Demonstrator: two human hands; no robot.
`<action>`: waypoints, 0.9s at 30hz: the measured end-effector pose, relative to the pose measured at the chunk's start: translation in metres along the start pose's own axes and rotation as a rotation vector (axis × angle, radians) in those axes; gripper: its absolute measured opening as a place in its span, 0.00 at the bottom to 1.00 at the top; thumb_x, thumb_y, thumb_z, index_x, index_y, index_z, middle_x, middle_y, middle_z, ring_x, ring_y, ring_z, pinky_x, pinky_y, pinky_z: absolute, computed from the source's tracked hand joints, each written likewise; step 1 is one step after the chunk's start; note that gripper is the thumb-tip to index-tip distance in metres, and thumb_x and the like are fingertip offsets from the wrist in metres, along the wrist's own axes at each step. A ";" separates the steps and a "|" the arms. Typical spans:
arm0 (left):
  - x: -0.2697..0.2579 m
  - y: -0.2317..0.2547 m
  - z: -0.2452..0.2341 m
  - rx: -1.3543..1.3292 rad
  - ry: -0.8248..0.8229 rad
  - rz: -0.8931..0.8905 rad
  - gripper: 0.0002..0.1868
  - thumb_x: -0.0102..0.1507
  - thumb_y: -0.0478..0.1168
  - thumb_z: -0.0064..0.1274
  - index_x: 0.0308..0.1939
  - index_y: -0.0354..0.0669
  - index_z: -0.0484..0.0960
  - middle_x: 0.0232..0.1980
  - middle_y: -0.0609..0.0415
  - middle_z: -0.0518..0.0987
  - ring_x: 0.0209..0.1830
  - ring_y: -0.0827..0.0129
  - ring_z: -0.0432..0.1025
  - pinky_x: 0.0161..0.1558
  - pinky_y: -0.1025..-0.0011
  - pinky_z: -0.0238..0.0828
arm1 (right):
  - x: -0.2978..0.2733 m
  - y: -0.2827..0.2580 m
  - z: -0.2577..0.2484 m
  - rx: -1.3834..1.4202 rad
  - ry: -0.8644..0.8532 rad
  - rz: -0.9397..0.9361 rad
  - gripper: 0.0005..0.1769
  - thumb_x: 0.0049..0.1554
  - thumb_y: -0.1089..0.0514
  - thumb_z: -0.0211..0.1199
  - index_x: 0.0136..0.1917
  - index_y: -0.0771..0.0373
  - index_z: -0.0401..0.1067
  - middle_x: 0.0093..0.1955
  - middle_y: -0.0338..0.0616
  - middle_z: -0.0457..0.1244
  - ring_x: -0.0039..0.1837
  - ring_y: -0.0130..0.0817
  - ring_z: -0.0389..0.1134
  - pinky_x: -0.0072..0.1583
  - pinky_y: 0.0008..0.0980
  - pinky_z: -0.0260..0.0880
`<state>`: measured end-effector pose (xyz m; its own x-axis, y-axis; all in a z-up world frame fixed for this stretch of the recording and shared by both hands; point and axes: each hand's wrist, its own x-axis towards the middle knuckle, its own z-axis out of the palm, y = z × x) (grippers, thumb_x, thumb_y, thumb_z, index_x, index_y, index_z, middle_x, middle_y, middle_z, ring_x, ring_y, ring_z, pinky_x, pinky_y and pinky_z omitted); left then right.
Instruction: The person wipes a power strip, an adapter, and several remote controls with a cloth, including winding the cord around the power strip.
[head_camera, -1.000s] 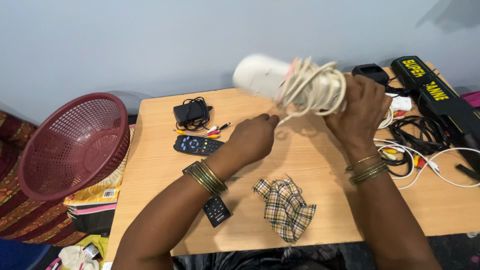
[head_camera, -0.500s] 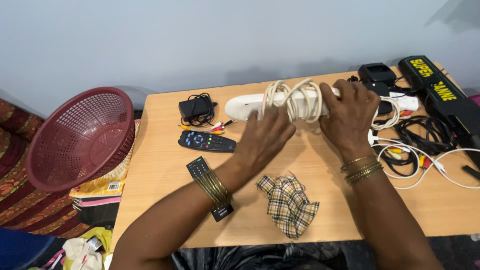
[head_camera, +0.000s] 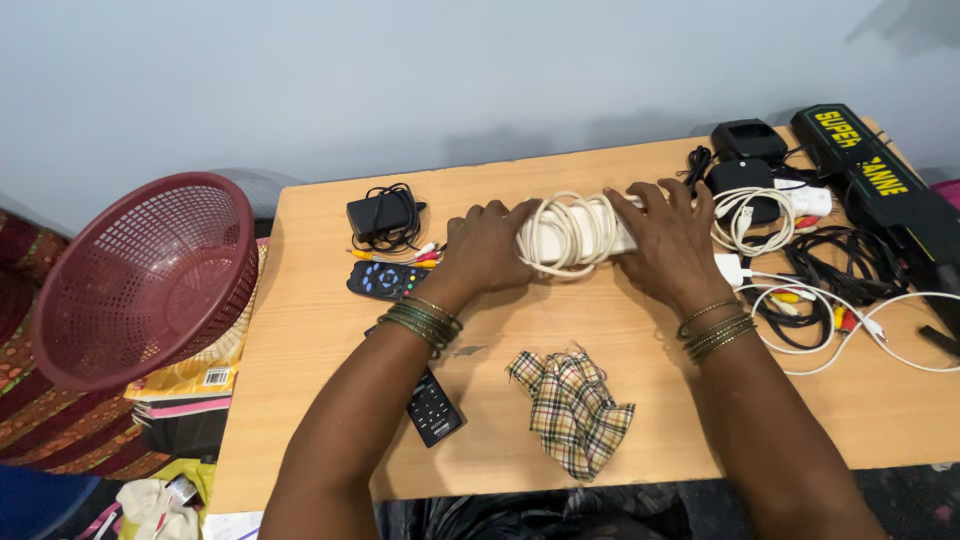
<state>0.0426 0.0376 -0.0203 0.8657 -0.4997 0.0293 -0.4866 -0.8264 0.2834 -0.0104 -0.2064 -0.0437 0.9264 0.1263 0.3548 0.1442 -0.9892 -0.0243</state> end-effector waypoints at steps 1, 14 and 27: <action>0.006 -0.002 -0.001 -0.005 -0.036 -0.026 0.56 0.44 0.64 0.71 0.74 0.65 0.63 0.60 0.45 0.74 0.63 0.46 0.67 0.58 0.42 0.63 | 0.001 0.001 0.004 -0.008 -0.001 0.001 0.47 0.43 0.47 0.76 0.75 0.46 0.65 0.72 0.43 0.58 0.77 0.52 0.50 0.75 0.64 0.39; 0.038 -0.039 0.002 0.114 -0.083 0.079 0.54 0.45 0.62 0.71 0.73 0.60 0.67 0.48 0.45 0.83 0.52 0.50 0.76 0.53 0.54 0.74 | 0.009 0.000 0.041 0.122 0.122 -0.030 0.35 0.55 0.43 0.67 0.73 0.52 0.67 0.85 0.49 0.43 0.86 0.58 0.33 0.75 0.74 0.38; 0.082 -0.062 -0.039 0.253 -0.156 -0.124 0.51 0.46 0.59 0.70 0.72 0.67 0.68 0.55 0.52 0.82 0.55 0.53 0.76 0.55 0.58 0.73 | 0.012 -0.001 0.036 0.076 -0.064 -0.029 0.30 0.56 0.48 0.65 0.71 0.54 0.67 0.85 0.48 0.41 0.83 0.59 0.38 0.75 0.69 0.43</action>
<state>0.1486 0.0578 0.0022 0.9013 -0.4088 -0.1434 -0.4092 -0.9120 0.0277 0.0126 -0.2017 -0.0728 0.9414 0.1614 0.2960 0.1947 -0.9770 -0.0865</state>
